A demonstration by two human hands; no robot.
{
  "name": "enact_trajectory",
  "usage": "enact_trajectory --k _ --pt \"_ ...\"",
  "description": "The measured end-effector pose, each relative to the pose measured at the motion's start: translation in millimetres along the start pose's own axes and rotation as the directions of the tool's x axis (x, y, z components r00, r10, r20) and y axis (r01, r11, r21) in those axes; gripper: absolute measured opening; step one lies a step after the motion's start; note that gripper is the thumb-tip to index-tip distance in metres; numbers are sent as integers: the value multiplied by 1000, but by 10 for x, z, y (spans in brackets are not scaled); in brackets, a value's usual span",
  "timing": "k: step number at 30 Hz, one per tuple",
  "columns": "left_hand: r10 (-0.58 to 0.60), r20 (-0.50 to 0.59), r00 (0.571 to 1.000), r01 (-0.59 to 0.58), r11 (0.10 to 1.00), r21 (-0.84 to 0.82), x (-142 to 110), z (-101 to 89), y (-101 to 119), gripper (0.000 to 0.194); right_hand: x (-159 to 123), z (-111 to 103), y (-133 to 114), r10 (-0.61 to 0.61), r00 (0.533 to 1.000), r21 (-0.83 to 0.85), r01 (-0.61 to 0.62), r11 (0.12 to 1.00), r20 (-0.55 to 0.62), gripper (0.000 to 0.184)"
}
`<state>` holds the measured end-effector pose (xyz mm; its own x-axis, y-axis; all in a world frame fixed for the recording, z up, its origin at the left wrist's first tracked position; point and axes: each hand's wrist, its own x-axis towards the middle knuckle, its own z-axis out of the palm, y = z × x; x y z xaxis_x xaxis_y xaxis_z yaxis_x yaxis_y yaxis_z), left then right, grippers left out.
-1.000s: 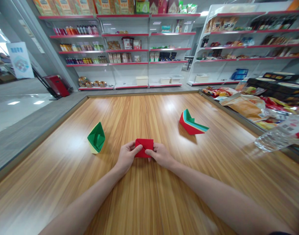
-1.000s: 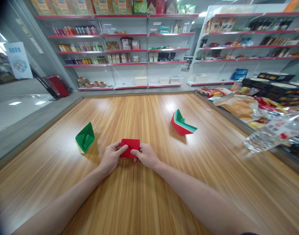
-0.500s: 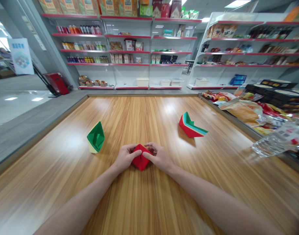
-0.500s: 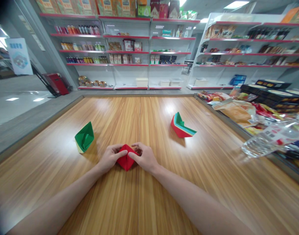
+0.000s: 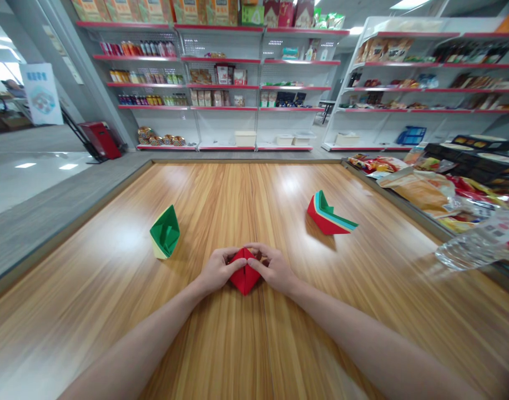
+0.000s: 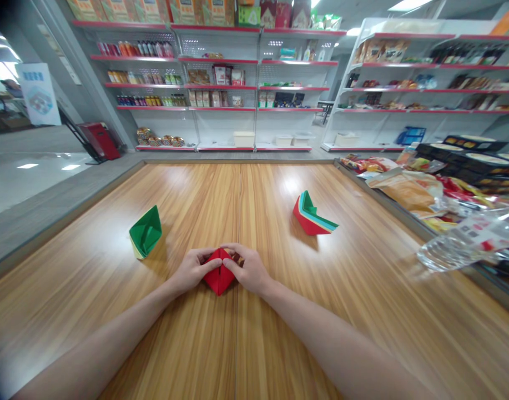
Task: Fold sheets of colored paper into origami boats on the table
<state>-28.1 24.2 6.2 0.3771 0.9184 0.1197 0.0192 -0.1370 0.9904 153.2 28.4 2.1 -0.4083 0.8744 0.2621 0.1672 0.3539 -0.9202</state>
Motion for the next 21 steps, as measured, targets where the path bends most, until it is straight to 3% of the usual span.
enact_trajectory --k 10,16,21 --pt "31 -14 999 -29 996 83 5 0 -29 31 -1 8 5 -17 1000 -38 16 999 -18 26" --pt "55 -92 994 -42 989 140 11 18 -27 23 8 -1 23 23 999 -10 -23 1000 -27 24" --pt "40 -96 995 -30 994 104 32 6 -50 20 11 -7 15 37 999 -16 -37 999 -18 24"
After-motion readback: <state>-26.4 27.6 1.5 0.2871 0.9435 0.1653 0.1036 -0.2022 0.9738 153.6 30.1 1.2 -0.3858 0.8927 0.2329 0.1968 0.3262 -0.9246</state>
